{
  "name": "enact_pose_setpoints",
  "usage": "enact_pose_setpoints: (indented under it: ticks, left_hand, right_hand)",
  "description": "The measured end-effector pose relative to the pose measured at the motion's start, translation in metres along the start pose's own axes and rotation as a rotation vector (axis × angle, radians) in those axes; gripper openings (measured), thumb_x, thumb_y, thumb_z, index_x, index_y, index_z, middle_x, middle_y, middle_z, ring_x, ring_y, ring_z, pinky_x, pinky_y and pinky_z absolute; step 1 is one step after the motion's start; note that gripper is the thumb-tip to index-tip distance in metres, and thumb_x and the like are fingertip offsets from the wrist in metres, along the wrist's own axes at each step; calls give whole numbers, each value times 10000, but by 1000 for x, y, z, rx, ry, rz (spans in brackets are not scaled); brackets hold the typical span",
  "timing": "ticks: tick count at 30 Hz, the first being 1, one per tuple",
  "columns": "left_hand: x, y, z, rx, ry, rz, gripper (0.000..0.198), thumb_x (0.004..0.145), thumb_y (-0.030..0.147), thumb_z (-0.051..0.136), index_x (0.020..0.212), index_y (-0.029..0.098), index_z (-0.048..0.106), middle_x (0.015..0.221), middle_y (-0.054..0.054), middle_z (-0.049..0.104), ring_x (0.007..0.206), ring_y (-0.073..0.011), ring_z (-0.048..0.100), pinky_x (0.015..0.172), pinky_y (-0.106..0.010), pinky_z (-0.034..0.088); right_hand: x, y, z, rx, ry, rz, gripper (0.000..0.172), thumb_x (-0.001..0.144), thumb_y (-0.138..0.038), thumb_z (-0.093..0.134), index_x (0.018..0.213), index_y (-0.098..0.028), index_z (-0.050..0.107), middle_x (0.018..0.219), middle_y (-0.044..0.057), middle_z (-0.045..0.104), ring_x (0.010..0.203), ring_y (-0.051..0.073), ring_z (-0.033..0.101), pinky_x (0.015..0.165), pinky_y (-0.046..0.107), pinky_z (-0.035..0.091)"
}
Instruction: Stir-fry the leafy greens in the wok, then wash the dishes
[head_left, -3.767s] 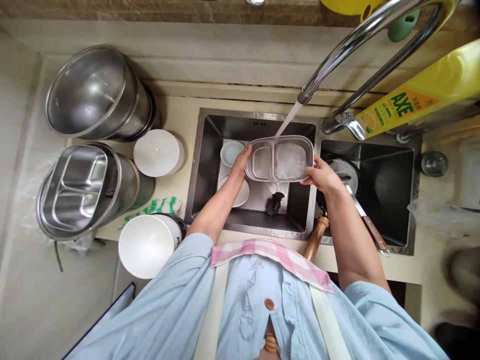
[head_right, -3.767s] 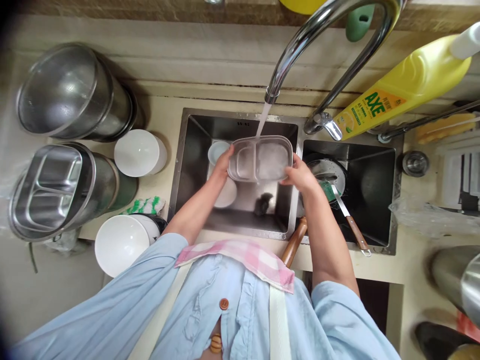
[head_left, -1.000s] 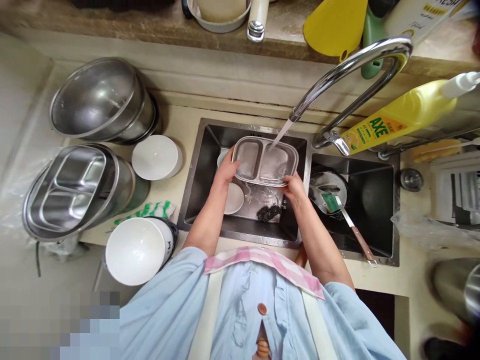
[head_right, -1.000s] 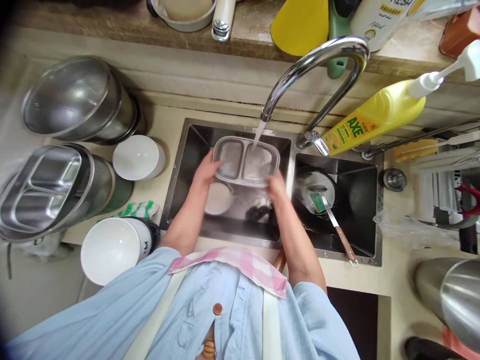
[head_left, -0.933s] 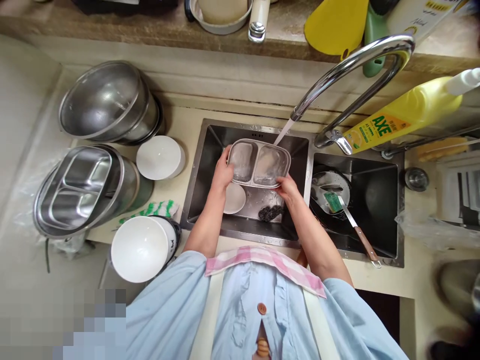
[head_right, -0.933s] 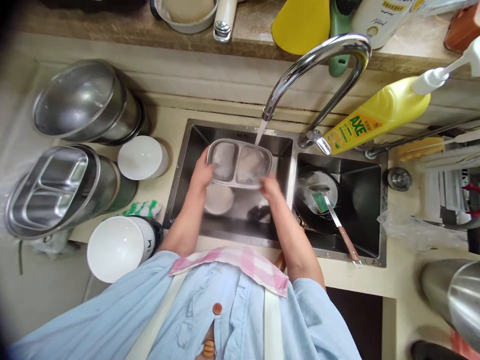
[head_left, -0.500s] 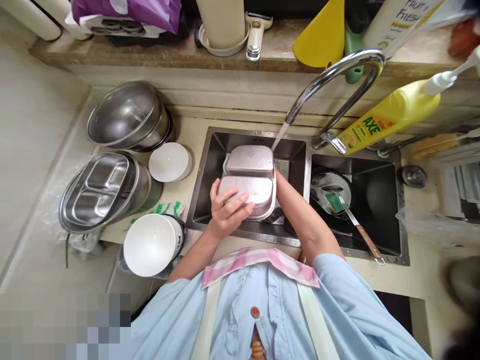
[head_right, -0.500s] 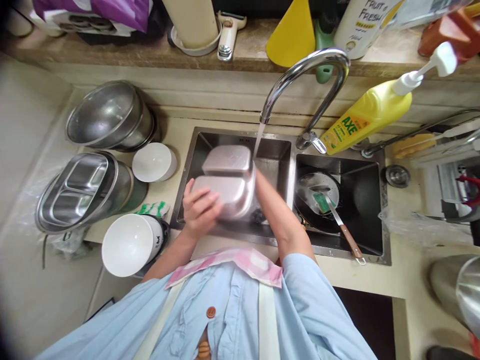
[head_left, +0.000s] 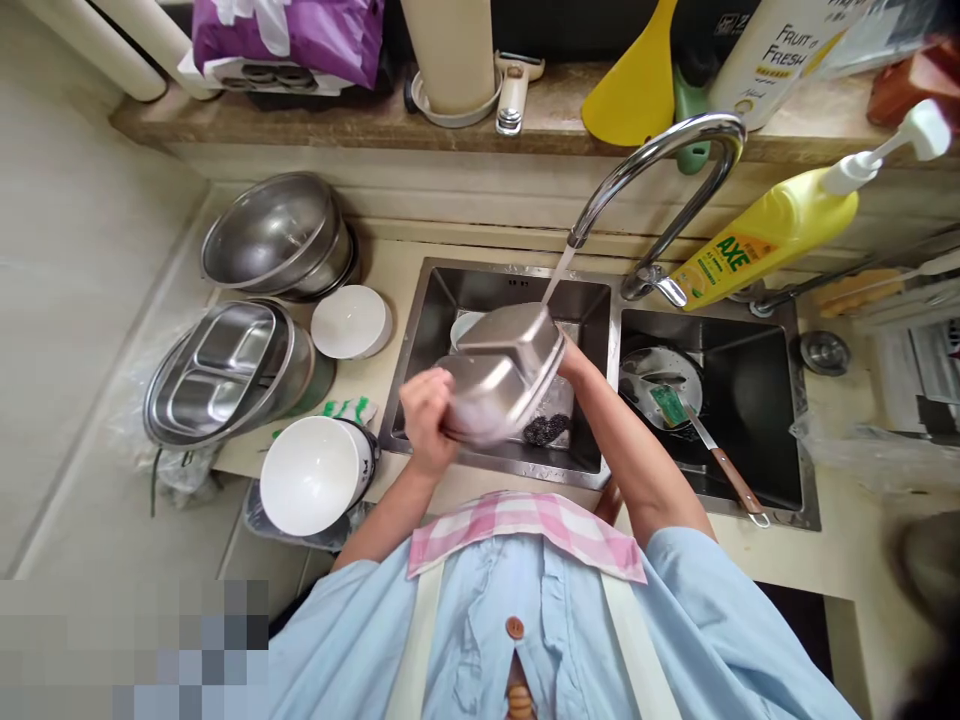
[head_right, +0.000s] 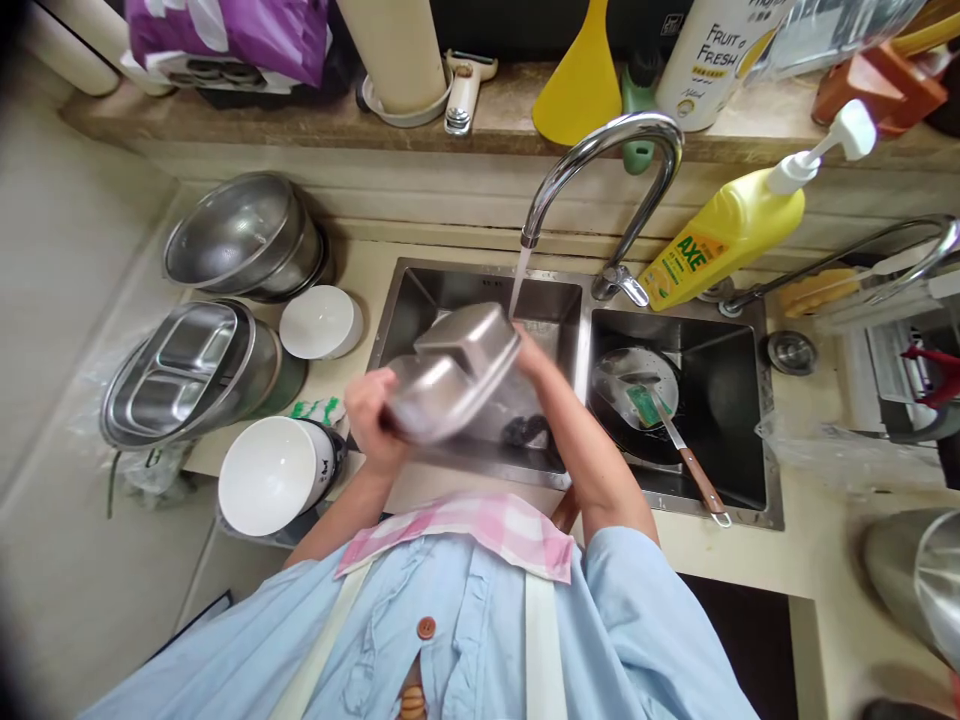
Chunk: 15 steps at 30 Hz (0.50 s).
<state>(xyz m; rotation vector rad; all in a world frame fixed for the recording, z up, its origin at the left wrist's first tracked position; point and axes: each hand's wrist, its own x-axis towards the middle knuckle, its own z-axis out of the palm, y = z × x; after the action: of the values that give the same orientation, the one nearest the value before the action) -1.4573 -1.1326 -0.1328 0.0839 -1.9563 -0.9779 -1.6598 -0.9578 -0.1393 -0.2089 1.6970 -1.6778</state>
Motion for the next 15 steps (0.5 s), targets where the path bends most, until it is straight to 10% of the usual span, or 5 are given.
enact_pose_setpoints:
  ticks: [3, 7, 10, 15]
  left_hand:
    - [11, -4, 3, -209, 192, -687, 450, 724, 211, 689, 1170, 240, 633, 1165, -59, 683, 1178, -241, 625, 1040, -393, 487]
    - [21, -1, 0, -550, 182, -1321, 444, 520, 148, 683, 960, 185, 645, 742, 9, 670, 865, -244, 714, 796, -352, 579]
    - [24, 14, -6, -651, 116, -1492, 429, 478, 120, 692, 902, 165, 648, 640, 20, 645, 795, -269, 723, 733, -368, 591]
    - [29, 36, -17, -601, 10, -1341, 538, 650, 291, 788, 1167, 211, 664, 1021, -58, 753, 1124, -294, 684, 986, -423, 544]
  right_hand:
    - [-34, -17, -29, -443, 182, -211, 201, 742, -47, 596, 902, -146, 669, 928, 42, 687, 833, 161, 603, 843, 325, 508]
    - [-55, -51, -82, -1025, 956, -419, 511, 814, -93, 569, 1324, -105, 541, 1382, 206, 520, 1280, 287, 439, 1105, 492, 322]
    - [-40, -59, -110, -1311, 987, -109, 865, 816, -186, 701, 1550, -44, 267, 1588, 275, 257, 1446, 355, 195, 1144, 545, 229]
    - [-13, -34, -128, -1442, 875, 68, 846, 905, -227, 657, 1576, 21, 205, 1550, 300, 323, 1423, 314, 278, 1162, 434, 248]
